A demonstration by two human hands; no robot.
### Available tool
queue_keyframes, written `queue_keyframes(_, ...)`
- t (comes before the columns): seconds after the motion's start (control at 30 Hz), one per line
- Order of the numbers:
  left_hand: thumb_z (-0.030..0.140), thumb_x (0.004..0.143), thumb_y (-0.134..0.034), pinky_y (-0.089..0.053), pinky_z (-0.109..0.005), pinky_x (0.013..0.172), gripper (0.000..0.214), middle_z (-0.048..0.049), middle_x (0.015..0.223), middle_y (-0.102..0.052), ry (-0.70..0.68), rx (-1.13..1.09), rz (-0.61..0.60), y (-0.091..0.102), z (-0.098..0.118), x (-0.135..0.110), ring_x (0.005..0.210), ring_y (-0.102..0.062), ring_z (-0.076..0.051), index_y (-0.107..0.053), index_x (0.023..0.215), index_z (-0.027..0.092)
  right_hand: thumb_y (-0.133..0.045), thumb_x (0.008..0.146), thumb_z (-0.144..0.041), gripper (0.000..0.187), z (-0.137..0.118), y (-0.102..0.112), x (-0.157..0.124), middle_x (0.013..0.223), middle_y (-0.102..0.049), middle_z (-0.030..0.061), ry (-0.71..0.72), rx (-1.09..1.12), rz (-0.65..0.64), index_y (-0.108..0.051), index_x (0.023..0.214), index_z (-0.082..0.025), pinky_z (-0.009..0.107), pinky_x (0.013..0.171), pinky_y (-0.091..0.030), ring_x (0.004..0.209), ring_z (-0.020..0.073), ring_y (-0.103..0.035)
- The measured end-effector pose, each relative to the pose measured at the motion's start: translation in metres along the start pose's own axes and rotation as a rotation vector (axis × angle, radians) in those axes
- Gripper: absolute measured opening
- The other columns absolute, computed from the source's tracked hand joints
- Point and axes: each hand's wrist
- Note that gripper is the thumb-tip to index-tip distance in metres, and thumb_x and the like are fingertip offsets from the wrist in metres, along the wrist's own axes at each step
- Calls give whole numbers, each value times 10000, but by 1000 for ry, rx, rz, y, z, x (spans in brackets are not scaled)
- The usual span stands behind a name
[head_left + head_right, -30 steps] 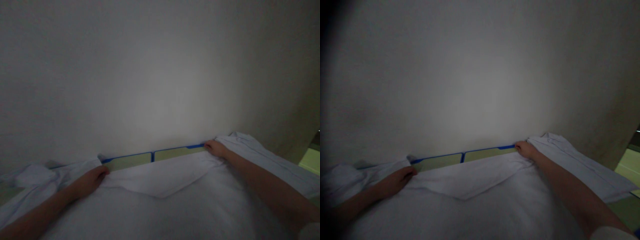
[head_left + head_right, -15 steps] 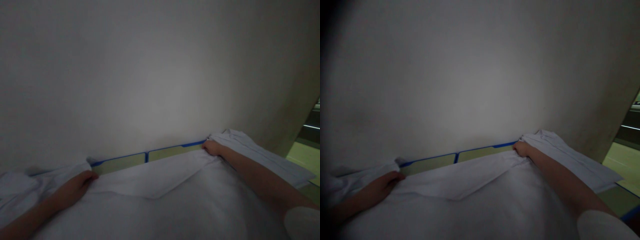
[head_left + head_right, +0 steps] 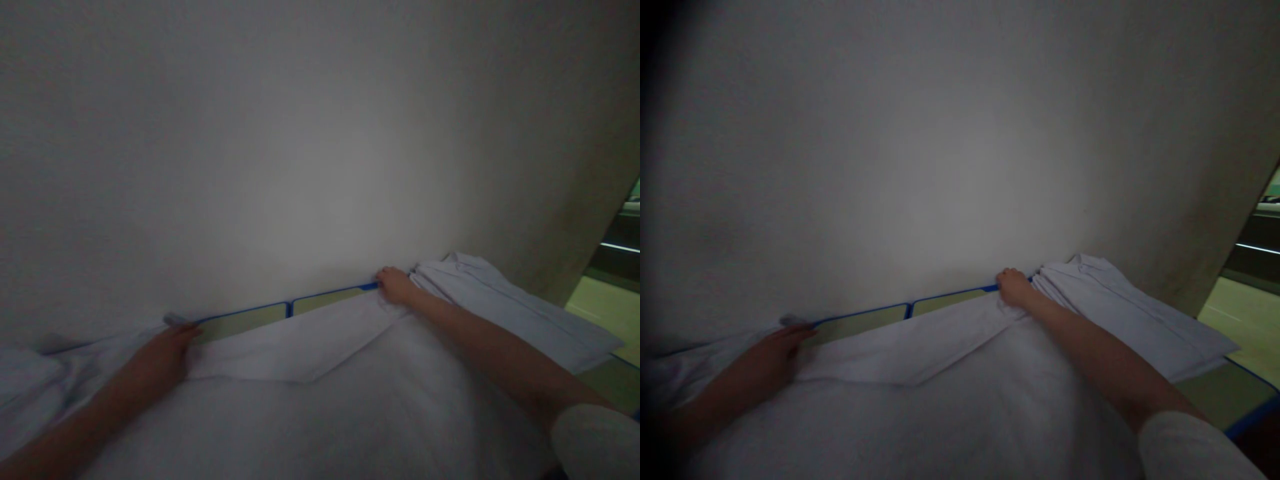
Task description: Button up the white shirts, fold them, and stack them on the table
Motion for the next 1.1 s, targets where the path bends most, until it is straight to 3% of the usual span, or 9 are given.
queue_keyframes(0.1,422,861,-315,-231,-402,1086,565,-120,1399,-361,-128,31,-62,-13,48,-8,1293,-317,-251,-420,1319,108,-340,889,-347,368,-97,4,9,1061,-588,153,148,39,10,-601,1007,-116,372,874,-373,1013,247,-508)
queue_keyframes(0.23,486,852,-319,-243,-458,1068,592,-83,1434,-299,-133,10,-129,-33,85,-20,1328,-231,-272,-339,1372,204,-268,887,-419,432,-237,-5,21,1096,-603,111,575,126,51,-596,1011,-166,424,826,-405,982,264,-531)
queue_keyframes(0.3,453,849,-335,-247,-452,1069,562,-66,1432,-303,-166,2,-128,-37,87,-22,1327,-238,-263,-345,1367,234,-219,888,-443,494,-279,-16,23,1203,-546,128,553,178,54,-523,1154,-159,446,835,-402,1059,277,-500)
queue_keyframes(0.37,451,853,-342,-244,-436,1075,554,-59,1433,-300,-191,-18,-114,-36,84,-22,1328,-241,-250,-342,1367,245,-176,885,-497,590,-286,-28,22,1302,-454,154,491,235,44,-416,1276,-125,454,890,-377,1162,281,-435)
queue_keyframes(0.5,557,834,-358,-218,-446,1087,635,-55,1452,-248,-149,-47,-121,-30,83,-21,1338,-203,-260,-299,1384,246,-218,861,-609,699,-207,-39,4,1377,-353,163,401,282,3,-358,1325,-105,458,991,-307,1256,290,-329)
queue_keyframes(0.63,602,802,-398,-221,-444,1091,679,-21,1463,-211,-156,-68,-130,-25,80,-22,1339,-195,-270,-271,1389,285,-441,878,-445,432,-85,-28,-29,1253,-476,100,210,239,-11,-479,1211,-173,421,925,-397,1097,232,-480)
queue_keyframes(0.73,595,801,-412,-224,-428,1093,688,-1,1471,-176,-198,-77,-123,-25,73,-21,1341,-186,-266,-233,1397,303,-492,879,-330,326,-21,-21,-46,1144,-517,84,142,219,-15,-505,1148,-147,392,828,-467,978,186,-537)
queue_keyframes(0.93,606,815,-367,-203,-391,1100,709,-29,1475,-163,-216,-55,-141,-28,65,-1,1348,-173,-246,-220,1407,244,-487,881,-335,324,29,-32,-39,1168,-507,83,63,188,-15,-505,1153,-160,400,850,-455,1000,189,-527)
queue_keyframes(1.1,622,813,-330,-215,-366,1095,741,-80,1460,-203,-190,-18,-158,-30,61,30,1331,-232,-237,-271,1394,165,-274,890,-544,616,41,-48,-10,1402,-318,140,11,128,-28,-405,1321,-123,426,1079,-214,1295,279,-276)
Point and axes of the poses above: each hand's wrist, its own x-axis towards the middle knuckle, its own y-axis out of the back of the hand, z = x × y
